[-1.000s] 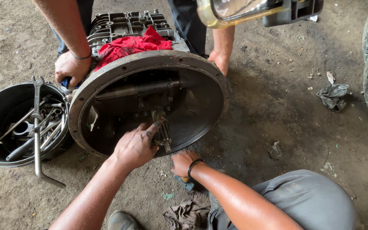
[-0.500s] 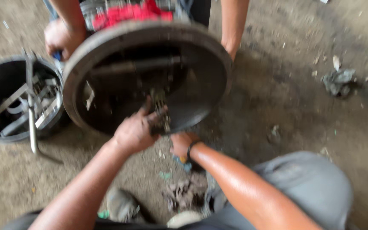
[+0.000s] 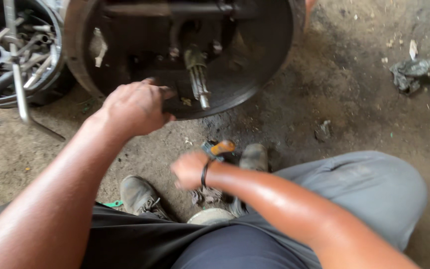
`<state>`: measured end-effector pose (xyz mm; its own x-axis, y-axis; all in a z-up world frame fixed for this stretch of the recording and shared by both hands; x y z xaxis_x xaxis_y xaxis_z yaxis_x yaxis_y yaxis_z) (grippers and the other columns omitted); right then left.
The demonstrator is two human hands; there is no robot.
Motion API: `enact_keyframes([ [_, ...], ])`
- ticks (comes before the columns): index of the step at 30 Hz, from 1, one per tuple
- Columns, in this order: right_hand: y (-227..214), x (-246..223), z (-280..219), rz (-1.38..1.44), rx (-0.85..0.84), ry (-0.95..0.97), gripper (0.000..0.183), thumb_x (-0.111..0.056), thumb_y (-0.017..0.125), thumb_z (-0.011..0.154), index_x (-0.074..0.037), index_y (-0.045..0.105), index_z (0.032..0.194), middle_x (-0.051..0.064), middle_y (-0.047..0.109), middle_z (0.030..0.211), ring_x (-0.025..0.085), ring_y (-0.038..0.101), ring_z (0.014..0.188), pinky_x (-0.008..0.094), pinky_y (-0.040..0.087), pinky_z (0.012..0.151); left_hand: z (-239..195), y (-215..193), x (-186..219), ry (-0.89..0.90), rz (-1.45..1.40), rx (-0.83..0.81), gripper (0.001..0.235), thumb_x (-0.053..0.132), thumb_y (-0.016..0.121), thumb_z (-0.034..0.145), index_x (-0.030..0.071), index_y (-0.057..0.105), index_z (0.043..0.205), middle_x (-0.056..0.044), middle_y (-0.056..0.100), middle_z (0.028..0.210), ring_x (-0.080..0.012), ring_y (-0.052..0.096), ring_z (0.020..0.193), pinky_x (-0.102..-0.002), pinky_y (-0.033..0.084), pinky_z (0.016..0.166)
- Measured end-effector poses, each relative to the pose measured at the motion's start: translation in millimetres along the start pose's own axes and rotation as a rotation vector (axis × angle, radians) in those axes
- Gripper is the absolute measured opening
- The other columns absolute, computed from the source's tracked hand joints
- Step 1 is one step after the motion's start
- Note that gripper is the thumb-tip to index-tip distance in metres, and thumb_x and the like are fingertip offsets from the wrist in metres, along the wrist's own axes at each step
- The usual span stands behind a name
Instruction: The person uses a hammer to repeatedly strike a component inside a large engine casing while another person holds the casing steady. The person then removes a metal rod and wipes the area with a red cloth.
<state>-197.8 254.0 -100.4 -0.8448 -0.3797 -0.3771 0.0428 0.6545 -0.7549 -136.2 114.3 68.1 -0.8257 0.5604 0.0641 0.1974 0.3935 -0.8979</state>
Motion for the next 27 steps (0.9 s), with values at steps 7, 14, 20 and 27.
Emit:
enact_keyframes([
  [7, 136, 60, -6, -0.215, -0.471, -0.059, 0.068, -0.033, 0.077, 0.074, -0.020, 0.061, 0.139, 0.017, 0.070, 0.125, 0.035, 0.068, 0.115, 0.048, 0.055, 0.093, -25, -18, 5, 0.027, -0.074, 0.034, 0.052, 0.045, 0.074, 0.086, 0.023, 0.066, 0.132, -0.007, 0.069, 0.125, -0.0260, 0.064, 0.119, -0.042, 0.053, 0.097],
  [14, 167, 67, -6, -0.167, -0.591, -0.015, 0.079, -0.029, 0.077, 0.070, -0.026, 0.053, 0.145, 0.016, 0.068, 0.127, 0.037, 0.066, 0.115, 0.051, 0.054, 0.093, -32, -19, -3, 0.068, -0.325, -0.057, 0.060, 0.044, 0.076, 0.082, 0.025, 0.062, 0.136, -0.008, 0.069, 0.126, -0.0277, 0.063, 0.121, -0.040, 0.050, 0.102],
  [20, 171, 69, -4, -0.246, -0.552, -0.049, 0.037, -0.027, 0.072, 0.073, -0.008, 0.081, 0.103, 0.018, 0.077, 0.106, 0.034, 0.074, 0.102, 0.044, 0.058, 0.086, -37, -39, -12, 0.099, -0.494, 0.044, 0.065, 0.043, 0.081, 0.078, 0.020, 0.064, 0.136, -0.013, 0.070, 0.125, -0.0305, 0.065, 0.119, -0.039, 0.050, 0.103],
  [27, 70, 35, 3, 0.055, -0.144, -0.016, 0.049, -0.043, 0.075, 0.080, -0.014, 0.071, 0.119, 0.021, 0.072, 0.108, 0.041, 0.067, 0.106, 0.050, 0.054, 0.089, -39, -122, -70, 0.339, -0.942, 0.504, 0.035, 0.027, 0.078, 0.086, 0.005, 0.078, 0.112, -0.012, 0.074, 0.109, -0.0188, 0.070, 0.094, -0.034, 0.055, 0.085],
])
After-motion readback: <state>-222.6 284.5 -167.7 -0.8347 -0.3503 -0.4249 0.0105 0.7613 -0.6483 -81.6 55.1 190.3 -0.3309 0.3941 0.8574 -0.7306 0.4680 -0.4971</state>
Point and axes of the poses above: each hand's wrist, its own z-axis towards the middle knuckle, its own y-axis out of the palm, x = y × z, the point moved 5 cm from there along z, towards the middle knuckle
